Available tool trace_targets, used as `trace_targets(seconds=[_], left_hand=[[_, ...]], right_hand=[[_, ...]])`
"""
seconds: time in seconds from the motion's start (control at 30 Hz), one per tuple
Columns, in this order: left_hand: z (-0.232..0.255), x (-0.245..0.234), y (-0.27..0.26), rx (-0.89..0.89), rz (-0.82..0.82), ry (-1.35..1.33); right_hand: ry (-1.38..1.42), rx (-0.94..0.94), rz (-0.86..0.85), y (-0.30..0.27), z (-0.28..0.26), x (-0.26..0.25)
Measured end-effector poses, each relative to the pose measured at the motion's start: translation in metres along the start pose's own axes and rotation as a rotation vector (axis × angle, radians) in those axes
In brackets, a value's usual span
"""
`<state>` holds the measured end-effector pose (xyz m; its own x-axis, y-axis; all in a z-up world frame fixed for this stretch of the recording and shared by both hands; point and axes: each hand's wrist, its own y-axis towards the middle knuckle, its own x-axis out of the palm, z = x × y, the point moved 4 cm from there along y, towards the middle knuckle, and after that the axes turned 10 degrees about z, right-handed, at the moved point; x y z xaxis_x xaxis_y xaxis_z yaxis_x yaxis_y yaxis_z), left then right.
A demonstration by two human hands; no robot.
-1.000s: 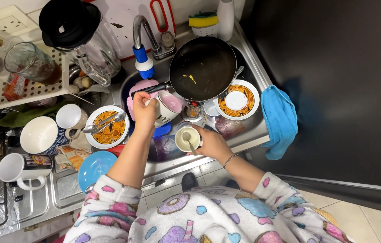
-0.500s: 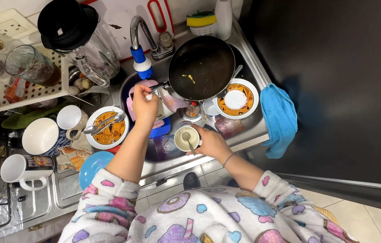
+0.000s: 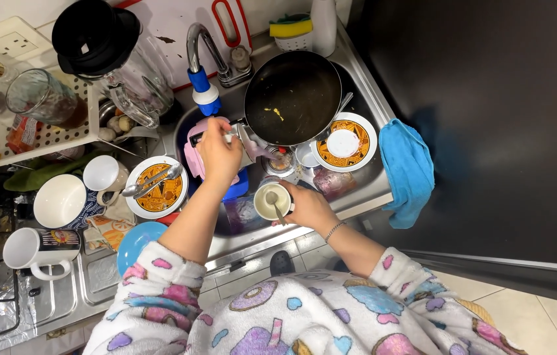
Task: Clearing dishes, glasses, and food containers from a dining table and moving them to the kitchen sink and trash.
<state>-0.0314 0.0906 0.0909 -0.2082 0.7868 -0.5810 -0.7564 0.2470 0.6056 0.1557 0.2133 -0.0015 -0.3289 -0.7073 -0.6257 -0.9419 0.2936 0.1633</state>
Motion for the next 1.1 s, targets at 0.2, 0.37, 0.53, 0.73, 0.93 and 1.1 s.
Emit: trace_targets(seconds=[0.2,0.37,0.53,0.73,0.93,1.1], left_hand=[[0.021,0.007,-0.006,0.143,-0.067,0.074],[0.035,0.014,-0.012,0.281,-0.099,0.058],[0.049,0.023,-0.018,0.415,-0.200,0.063],[0.050,0.038,-0.028,0.671,-0.368,0.131],[0.050,0.038,-0.032,0.857,-0.482,0.154],[0.028,0.018,-0.001,0.367,-0.266,-0.045]], right_hand=[[-0.010,0.004,0.009,0.000,0.005,0.005],[-0.015,0.001,0.018,0.000,0.005,0.005],[-0.023,0.010,0.013,0.001,0.005,0.004],[-0.019,0.015,0.014,0.000,0.004,0.004],[-0.002,0.005,0.024,0.001,0.003,0.003],[-0.031,0.068,-0.019,0.001,0.005,0.004]])
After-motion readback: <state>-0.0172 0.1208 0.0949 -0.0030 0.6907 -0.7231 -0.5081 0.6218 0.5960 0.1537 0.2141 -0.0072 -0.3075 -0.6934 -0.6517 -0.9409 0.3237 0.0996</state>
